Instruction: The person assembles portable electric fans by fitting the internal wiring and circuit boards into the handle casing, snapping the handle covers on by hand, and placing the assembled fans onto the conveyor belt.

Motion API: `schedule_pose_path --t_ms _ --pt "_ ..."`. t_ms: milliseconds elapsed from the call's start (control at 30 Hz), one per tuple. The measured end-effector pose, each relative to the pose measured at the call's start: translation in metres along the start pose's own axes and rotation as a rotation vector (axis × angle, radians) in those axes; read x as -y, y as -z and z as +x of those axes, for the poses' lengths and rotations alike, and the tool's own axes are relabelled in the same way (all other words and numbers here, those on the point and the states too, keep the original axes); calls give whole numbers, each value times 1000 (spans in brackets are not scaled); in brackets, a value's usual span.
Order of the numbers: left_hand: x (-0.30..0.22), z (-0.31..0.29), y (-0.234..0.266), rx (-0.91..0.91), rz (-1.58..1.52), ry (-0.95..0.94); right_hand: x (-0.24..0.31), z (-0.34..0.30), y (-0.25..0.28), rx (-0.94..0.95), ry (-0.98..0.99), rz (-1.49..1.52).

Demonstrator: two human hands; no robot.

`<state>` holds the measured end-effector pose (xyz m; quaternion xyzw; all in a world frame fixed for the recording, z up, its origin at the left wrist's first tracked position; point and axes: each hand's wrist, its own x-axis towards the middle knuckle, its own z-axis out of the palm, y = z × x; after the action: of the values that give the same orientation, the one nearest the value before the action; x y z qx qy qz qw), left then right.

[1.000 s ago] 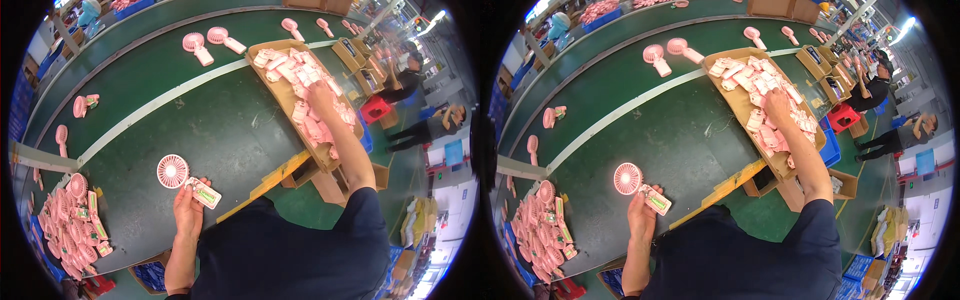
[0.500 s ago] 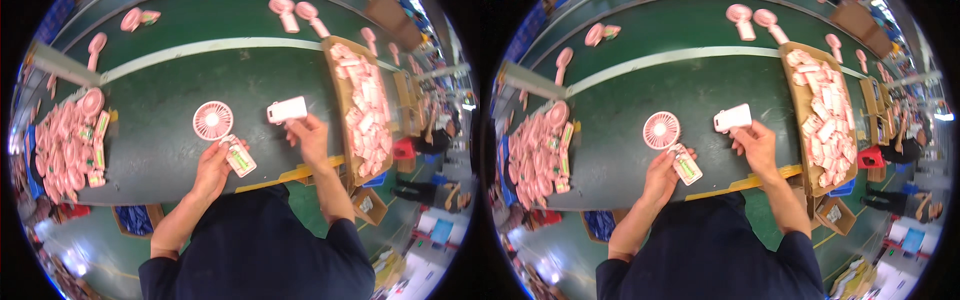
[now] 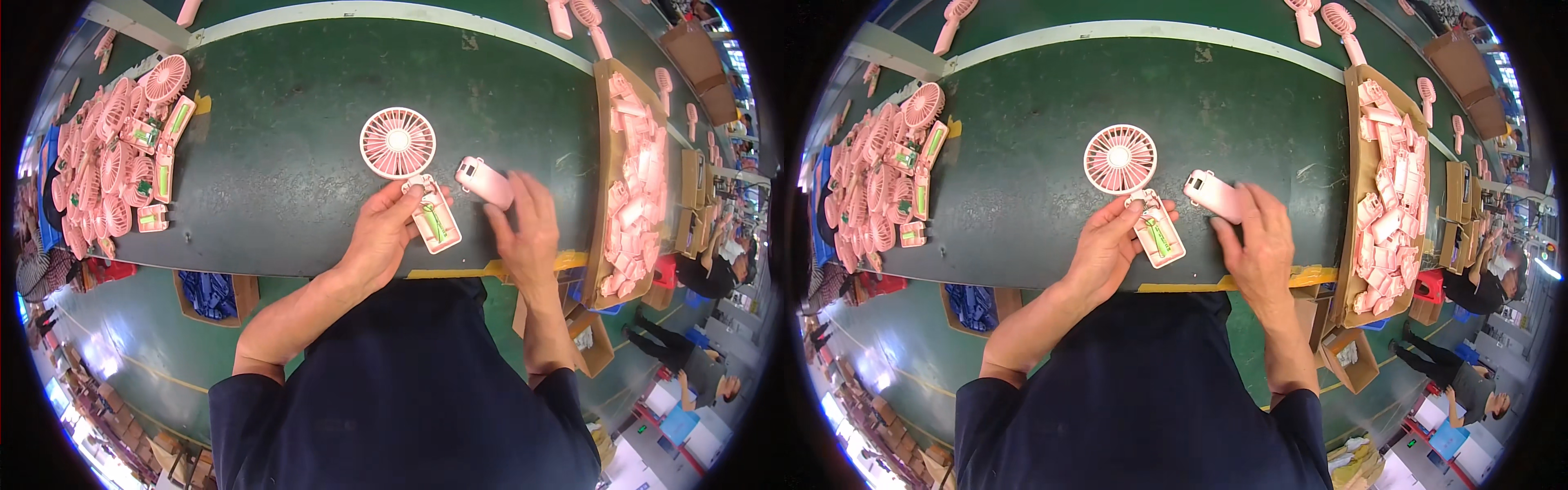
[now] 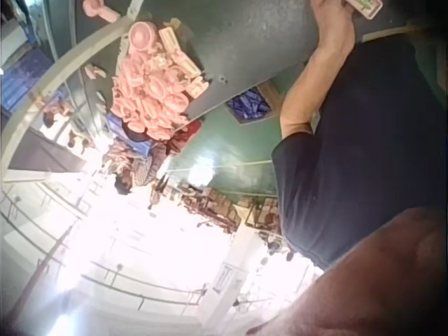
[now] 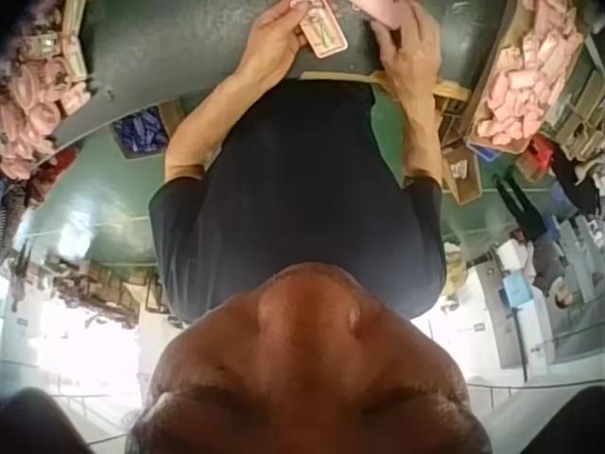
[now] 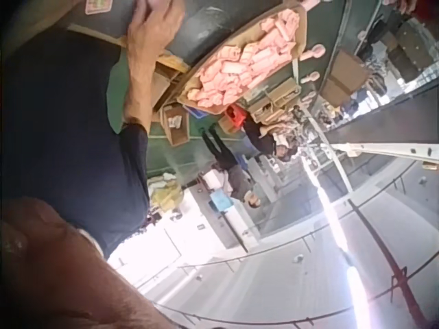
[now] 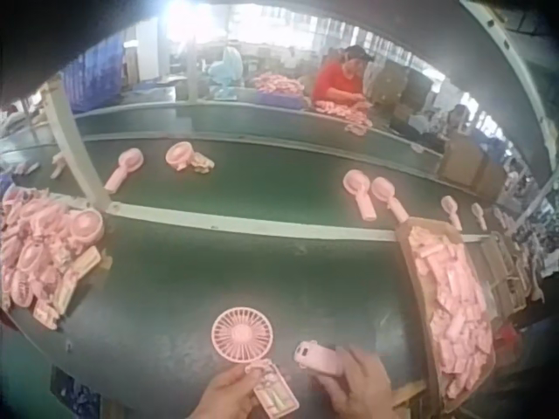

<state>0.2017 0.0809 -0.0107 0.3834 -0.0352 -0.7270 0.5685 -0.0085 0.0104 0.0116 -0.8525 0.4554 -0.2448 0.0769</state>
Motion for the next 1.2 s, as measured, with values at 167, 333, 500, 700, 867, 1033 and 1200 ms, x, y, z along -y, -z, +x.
schedule_pose_path --t_ms 167,333,500,700,867,1033,1200 --pt "9 -1 -3 31 -79 -4 -2 6 -27 73 153 -48" --pt "18 4 -1 122 -219 -18 2 14 -25 16 100 4" --pt "17 5 2 187 -213 3 41 -1 9 -63 54 162" --pt "18 5 4 197 -180 33 60 -9 -17 -31 121 130" --pt "16 3 3 229 -192 20 59 -2 -27 -44 104 91" --pt "17 4 4 218 -202 20 59 -2 -29 -22 91 59" --pt "19 5 6 232 -206 32 60 -2 -29 -13 101 43"
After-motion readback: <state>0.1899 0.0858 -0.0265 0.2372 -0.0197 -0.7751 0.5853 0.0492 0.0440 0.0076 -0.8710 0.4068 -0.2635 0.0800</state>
